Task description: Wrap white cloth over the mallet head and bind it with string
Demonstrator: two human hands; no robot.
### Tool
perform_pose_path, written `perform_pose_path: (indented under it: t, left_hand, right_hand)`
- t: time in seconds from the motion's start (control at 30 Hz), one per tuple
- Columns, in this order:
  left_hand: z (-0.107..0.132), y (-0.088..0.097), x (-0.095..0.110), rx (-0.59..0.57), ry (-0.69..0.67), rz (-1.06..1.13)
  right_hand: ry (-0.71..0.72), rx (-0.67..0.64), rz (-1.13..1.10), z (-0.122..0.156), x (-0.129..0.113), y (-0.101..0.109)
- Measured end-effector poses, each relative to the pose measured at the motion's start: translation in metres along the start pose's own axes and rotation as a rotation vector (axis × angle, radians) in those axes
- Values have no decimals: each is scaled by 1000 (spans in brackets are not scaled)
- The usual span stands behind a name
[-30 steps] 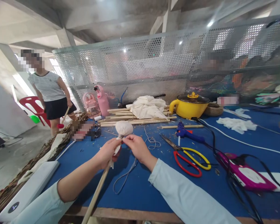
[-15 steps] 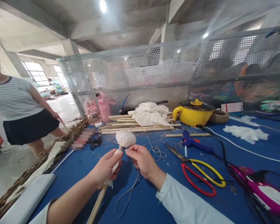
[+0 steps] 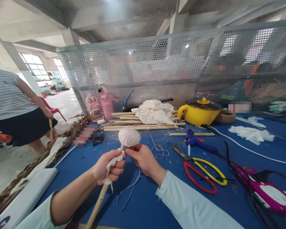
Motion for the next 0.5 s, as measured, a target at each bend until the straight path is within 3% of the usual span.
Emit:
perform_pose_path:
  t: [0.13, 0.3, 0.43, 0.5]
  left_hand:
    - [4, -6, -2, -140, 101, 69]
    - [9, -12, -16, -200, 256, 49]
    - [-2, -9, -18, -244, 175, -58]
    - [-12, 0, -13, -190, 75, -139]
  right_hand:
    - [-112, -30, -91, 1, 9, 3]
    - [-299, -228, -274, 12, 15, -2]
    - [-312, -123, -306, 9, 15, 4]
    - [-297, -47, -320, 4, 15, 8]
Point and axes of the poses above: each hand's wrist, its own z-axis away from the middle knuckle, its own y-axis out of the back of the hand, x = y × z, the point moved 5 cm from there along -z, towards the middle knuckle, and after that the axes turned 15 degrees about x, right-handed, at the moved point
